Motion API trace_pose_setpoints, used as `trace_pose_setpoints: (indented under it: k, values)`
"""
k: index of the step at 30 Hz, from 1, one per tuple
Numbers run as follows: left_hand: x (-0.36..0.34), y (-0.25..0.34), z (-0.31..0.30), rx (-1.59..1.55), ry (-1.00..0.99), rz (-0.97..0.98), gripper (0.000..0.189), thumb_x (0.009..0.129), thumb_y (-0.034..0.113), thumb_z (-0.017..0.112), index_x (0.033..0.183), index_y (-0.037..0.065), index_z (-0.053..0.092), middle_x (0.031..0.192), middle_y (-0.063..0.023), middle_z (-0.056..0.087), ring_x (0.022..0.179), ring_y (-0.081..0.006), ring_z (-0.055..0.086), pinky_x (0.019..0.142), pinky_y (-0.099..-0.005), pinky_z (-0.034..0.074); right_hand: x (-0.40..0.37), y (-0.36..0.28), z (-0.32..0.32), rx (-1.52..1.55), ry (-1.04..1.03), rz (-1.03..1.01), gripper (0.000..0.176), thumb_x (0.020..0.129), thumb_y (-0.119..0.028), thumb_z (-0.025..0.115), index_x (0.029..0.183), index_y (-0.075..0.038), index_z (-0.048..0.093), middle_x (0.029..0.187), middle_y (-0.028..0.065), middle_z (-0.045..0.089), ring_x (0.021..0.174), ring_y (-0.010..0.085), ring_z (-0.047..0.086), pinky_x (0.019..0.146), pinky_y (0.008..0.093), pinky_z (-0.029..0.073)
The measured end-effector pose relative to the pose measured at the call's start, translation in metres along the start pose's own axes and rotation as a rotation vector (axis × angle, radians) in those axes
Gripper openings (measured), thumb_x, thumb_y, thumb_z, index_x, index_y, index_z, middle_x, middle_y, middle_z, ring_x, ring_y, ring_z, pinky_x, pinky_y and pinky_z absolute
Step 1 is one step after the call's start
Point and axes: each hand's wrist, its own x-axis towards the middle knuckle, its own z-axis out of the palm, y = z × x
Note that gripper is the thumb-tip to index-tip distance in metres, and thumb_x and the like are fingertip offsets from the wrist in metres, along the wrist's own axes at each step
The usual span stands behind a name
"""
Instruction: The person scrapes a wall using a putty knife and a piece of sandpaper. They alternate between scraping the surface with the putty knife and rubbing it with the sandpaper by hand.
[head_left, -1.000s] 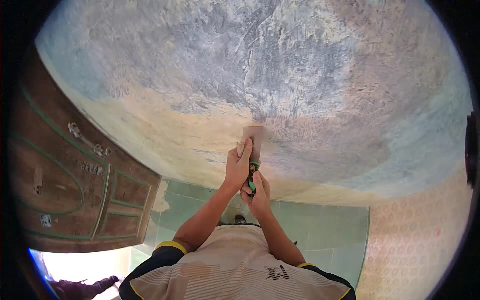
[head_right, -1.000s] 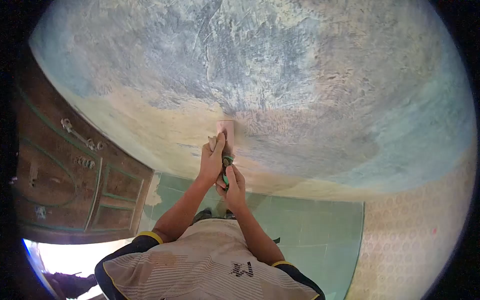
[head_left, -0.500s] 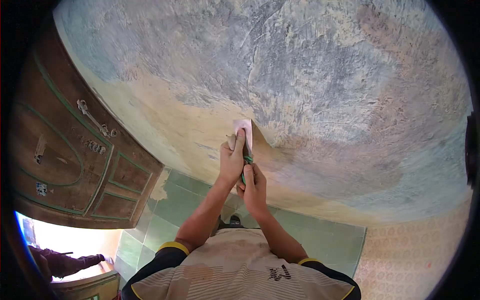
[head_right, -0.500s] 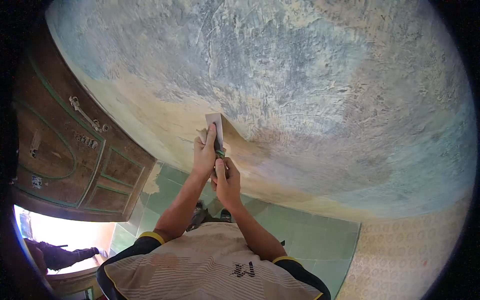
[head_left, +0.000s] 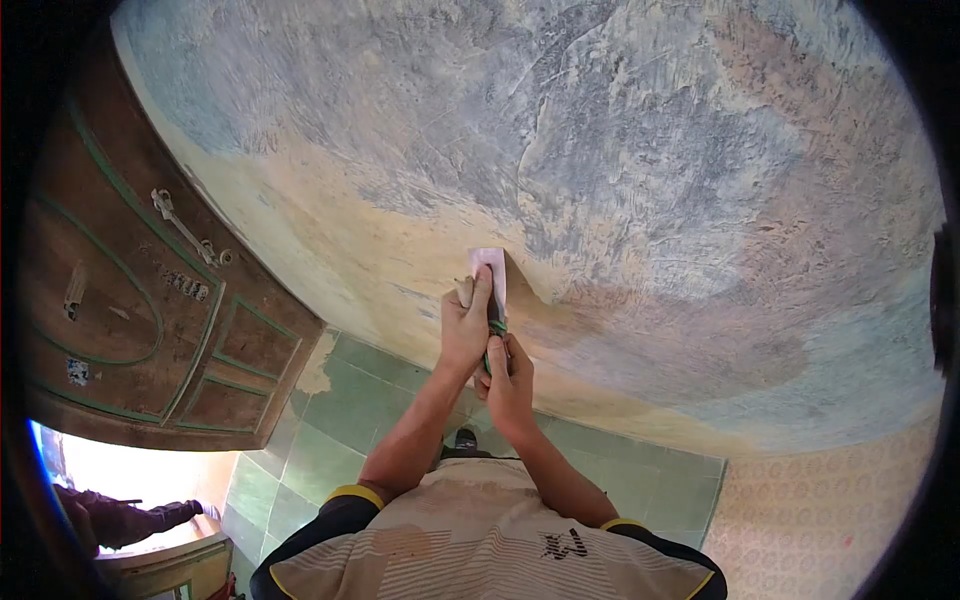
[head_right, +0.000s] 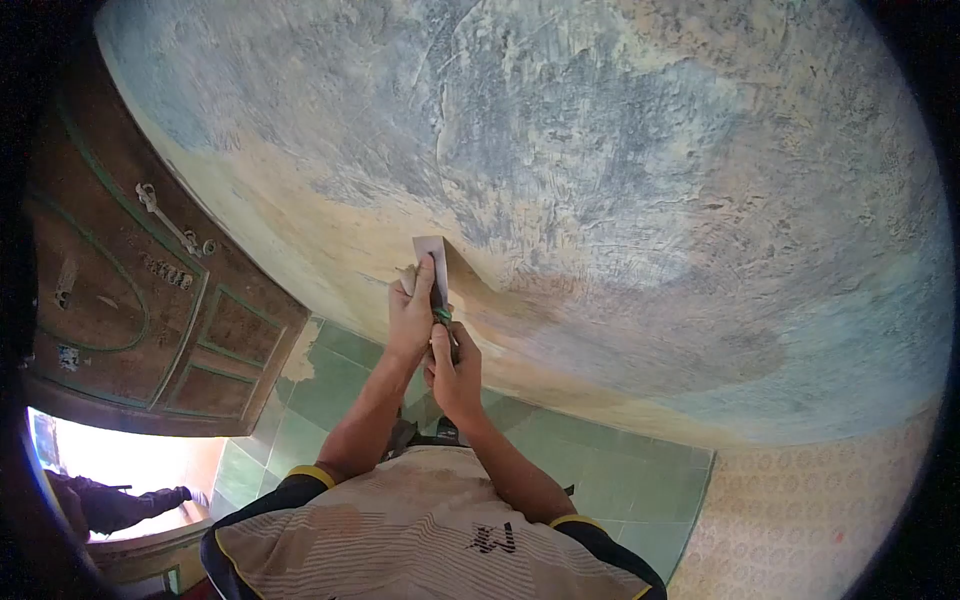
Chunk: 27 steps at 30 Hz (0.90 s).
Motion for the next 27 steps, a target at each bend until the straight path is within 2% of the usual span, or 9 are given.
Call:
trace_pose_setpoints:
  k: [5, 6, 8, 11, 13, 15, 18, 20, 27]
  values:
    - [-0.005, -0.019, -0.001, 0.007, 0.007, -0.037, 0.041, 0.103, 0.036, 0.06, 0.071, 0.011, 0.05, 0.062, 0.0027, 0.049, 0.05, -0.0059, 0.05, 0.045, -0.026, 0.044, -0.003, 0.01, -0.014, -0.108, -0.01, 0.011, 0.028, 0.108, -0.035, 0.049, 0.097, -0.009, 0.052, 0.062, -0.005, 0.041, 0.049, 0.0043, 0.034, 0.045, 0.0247, 0.026]
    - [-0.007, 0.0, 0.009, 0.016, 0.08, -0.043, 0.045, 0.103, 0.034, 0.06, 0.066, 0.009, 0.053, 0.058, 0.0017, 0.052, 0.046, -0.0069, 0.046, 0.043, -0.0279, 0.04, -0.002, 0.007, -0.015, -0.091, -0.012, 0.06, 0.028, 0.108, -0.034, 0.048, 0.097, -0.009, 0.052, 0.063, -0.0049, 0.041, 0.05, 0.0043, 0.034, 0.045, 0.0246, 0.026]
    - [0.001, 0.004, 0.004, 0.0, 0.071, -0.01, 0.045, 0.103, 0.035, 0.061, 0.067, 0.009, 0.054, 0.058, 0.0019, 0.052, 0.047, -0.0069, 0.047, 0.044, -0.0277, 0.039, 0.006, 0.006, -0.009, -0.03, -0.039, 0.043, 0.029, 0.107, -0.035, 0.05, 0.096, -0.008, 0.053, 0.062, -0.0052, 0.042, 0.049, 0.0042, 0.036, 0.044, 0.0239, 0.027]
    - [-0.006, -0.004, 0.001, -0.063, 0.043, -0.031, 0.044, 0.102, 0.034, 0.063, 0.067, 0.008, 0.055, 0.059, 0.0033, 0.05, 0.051, -0.006, 0.045, 0.045, -0.027, 0.035, 0.004, 0.015, -0.017, -0.008, -0.059, 0.043, 0.031, 0.107, -0.036, 0.051, 0.096, -0.007, 0.054, 0.062, -0.0055, 0.043, 0.048, 0.0045, 0.037, 0.044, 0.0234, 0.028]
    - [-0.004, -0.013, 0.0, 0.06, 0.097, -0.009, 0.044, 0.101, 0.033, 0.064, 0.067, 0.007, 0.055, 0.061, 0.0042, 0.049, 0.053, -0.0052, 0.042, 0.046, -0.0274, 0.033, 0.0, 0.017, -0.019, -0.051, -0.064, 0.06, 0.032, 0.107, -0.037, 0.05, 0.097, -0.007, 0.055, 0.063, -0.0054, 0.043, 0.049, 0.0048, 0.037, 0.044, 0.0236, 0.029]
    - [-0.005, -0.014, -0.004, 0.044, 0.087, -0.045, 0.045, 0.102, 0.032, 0.064, 0.066, 0.006, 0.053, 0.062, 0.0046, 0.049, 0.057, -0.0045, 0.039, 0.048, -0.0278, 0.033, -0.003, 0.019, -0.015, 0.019, -0.106, 0.087, 0.033, 0.109, -0.037, 0.043, 0.098, -0.008, 0.052, 0.062, -0.0035, 0.04, 0.048, 0.0052, 0.033, 0.043, 0.0245, 0.025]
    - [-0.011, -0.015, -0.008, 0.019, 0.064, -0.071, 0.044, 0.102, 0.031, 0.063, 0.068, 0.004, 0.057, 0.063, 0.005, 0.049, 0.059, -0.0039, 0.04, 0.049, -0.0273, 0.033, 0.0, 0.024, -0.024, -0.09, -0.107, 0.048, 0.034, 0.109, -0.038, 0.043, 0.099, -0.008, 0.053, 0.062, -0.0033, 0.04, 0.047, 0.0061, 0.034, 0.043, 0.0247, 0.025]
    - [-0.013, -0.018, -0.002, 0.07, 0.067, 0.037, 0.042, 0.103, 0.029, 0.062, 0.069, 0.004, 0.058, 0.063, 0.0054, 0.048, 0.06, -0.0033, 0.039, 0.049, -0.0267, 0.033, -0.006, 0.02, -0.027, -0.051, -0.094, 0.105, 0.034, 0.109, -0.037, 0.044, 0.098, -0.007, 0.056, 0.063, -0.0043, 0.041, 0.05, 0.0055, 0.036, 0.045, 0.0245, 0.027]
    - [-0.013, -0.034, -0.003, 0.1, 0.114, 0.032, 0.043, 0.103, 0.03, 0.061, 0.07, 0.002, 0.058, 0.064, 0.0029, 0.05, 0.057, -0.0046, 0.04, 0.048, -0.027, 0.033, -0.004, 0.019, -0.041, -0.024, -0.161, 0.141, 0.036, 0.109, -0.038, 0.043, 0.101, -0.007, 0.059, 0.065, -0.0049, 0.043, 0.052, 0.0047, 0.036, 0.047, 0.0243, 0.028]
